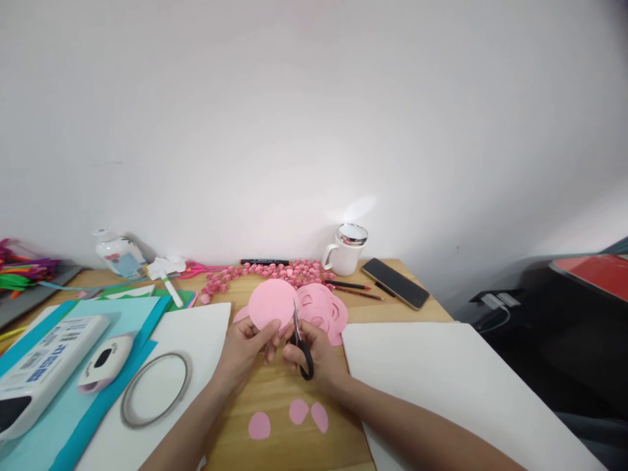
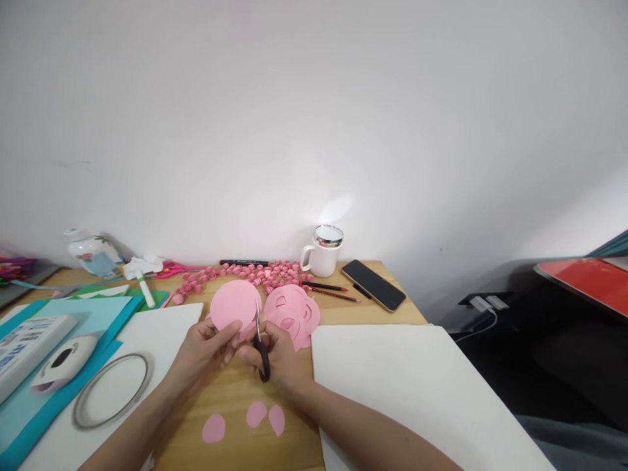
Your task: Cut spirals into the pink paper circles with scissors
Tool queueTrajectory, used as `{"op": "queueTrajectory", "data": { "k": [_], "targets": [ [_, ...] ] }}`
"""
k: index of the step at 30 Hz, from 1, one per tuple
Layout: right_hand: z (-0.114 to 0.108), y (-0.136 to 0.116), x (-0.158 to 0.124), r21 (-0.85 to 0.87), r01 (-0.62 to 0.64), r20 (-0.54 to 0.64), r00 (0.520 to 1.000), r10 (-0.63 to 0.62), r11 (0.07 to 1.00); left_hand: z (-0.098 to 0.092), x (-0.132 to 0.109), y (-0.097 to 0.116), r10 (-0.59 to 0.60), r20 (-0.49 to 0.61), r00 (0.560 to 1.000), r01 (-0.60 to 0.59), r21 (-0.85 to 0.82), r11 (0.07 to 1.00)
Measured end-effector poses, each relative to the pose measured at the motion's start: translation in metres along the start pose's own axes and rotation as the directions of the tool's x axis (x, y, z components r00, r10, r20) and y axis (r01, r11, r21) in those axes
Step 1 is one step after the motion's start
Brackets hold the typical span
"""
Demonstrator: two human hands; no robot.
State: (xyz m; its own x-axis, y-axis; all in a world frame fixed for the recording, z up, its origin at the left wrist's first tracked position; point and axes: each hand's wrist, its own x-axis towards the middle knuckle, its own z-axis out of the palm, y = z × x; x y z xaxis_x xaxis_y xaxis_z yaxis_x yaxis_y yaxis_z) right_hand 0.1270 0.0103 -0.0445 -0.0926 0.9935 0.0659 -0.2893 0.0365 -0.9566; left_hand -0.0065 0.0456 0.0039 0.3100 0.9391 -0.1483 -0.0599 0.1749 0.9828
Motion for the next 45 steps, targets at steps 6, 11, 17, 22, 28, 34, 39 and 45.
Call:
{"op": "queueTrajectory", "data": {
  "k": [6, 11, 17, 22, 28, 34, 39, 45],
  "targets": [
    [0.004, -0.009, -0.001, -0.022, 0.052, -0.016, 0.999, -0.052, 0.998, -0.001, 0.002, -0.002, -0.013, -0.024, 1.000, 0.014, 0.015, 1.000],
    [0.003, -0.011, 0.000, -0.044, 0.085, -0.048, 0.995, -0.087, 0.995, -0.003, 0.004, -0.006, -0.009, -0.012, 1.000, 0.009, 0.036, 0.999],
    [-0.001, -0.004, 0.001, -0.041, 0.084, -0.050, 0.995, -0.086, 0.996, -0.002, 0.002, -0.003, 0.009, -0.014, 1.000, -0.008, 0.033, 0.999],
    [-0.001, -0.003, 0.000, -0.045, 0.047, -0.039, 0.998, -0.049, 0.998, -0.003, 0.002, -0.002, 0.015, -0.019, 1.000, -0.014, 0.024, 1.000],
    [0.000, 0.000, 0.000, -0.026, -0.019, -0.043, 0.999, 0.018, 0.999, -0.001, 0.002, -0.002, 0.004, -0.013, 1.000, -0.005, -0.045, 0.999],
    [0.000, 0.000, 0.000, -0.022, -0.002, -0.011, 1.000, 0.002, 1.000, 0.000, 0.001, -0.002, 0.015, -0.045, 0.999, -0.014, 0.040, 0.999],
    [0.001, -0.008, 0.000, -0.049, 0.057, -0.046, 0.997, -0.059, 0.997, -0.004, 0.004, -0.006, 0.017, -0.037, 0.999, -0.013, 0.111, 0.994],
    [0.000, -0.008, 0.002, -0.049, 0.065, -0.062, 0.996, -0.068, 0.997, -0.002, 0.002, -0.002, 0.040, -0.057, 0.998, -0.031, 0.146, 0.989]
  ]
}}
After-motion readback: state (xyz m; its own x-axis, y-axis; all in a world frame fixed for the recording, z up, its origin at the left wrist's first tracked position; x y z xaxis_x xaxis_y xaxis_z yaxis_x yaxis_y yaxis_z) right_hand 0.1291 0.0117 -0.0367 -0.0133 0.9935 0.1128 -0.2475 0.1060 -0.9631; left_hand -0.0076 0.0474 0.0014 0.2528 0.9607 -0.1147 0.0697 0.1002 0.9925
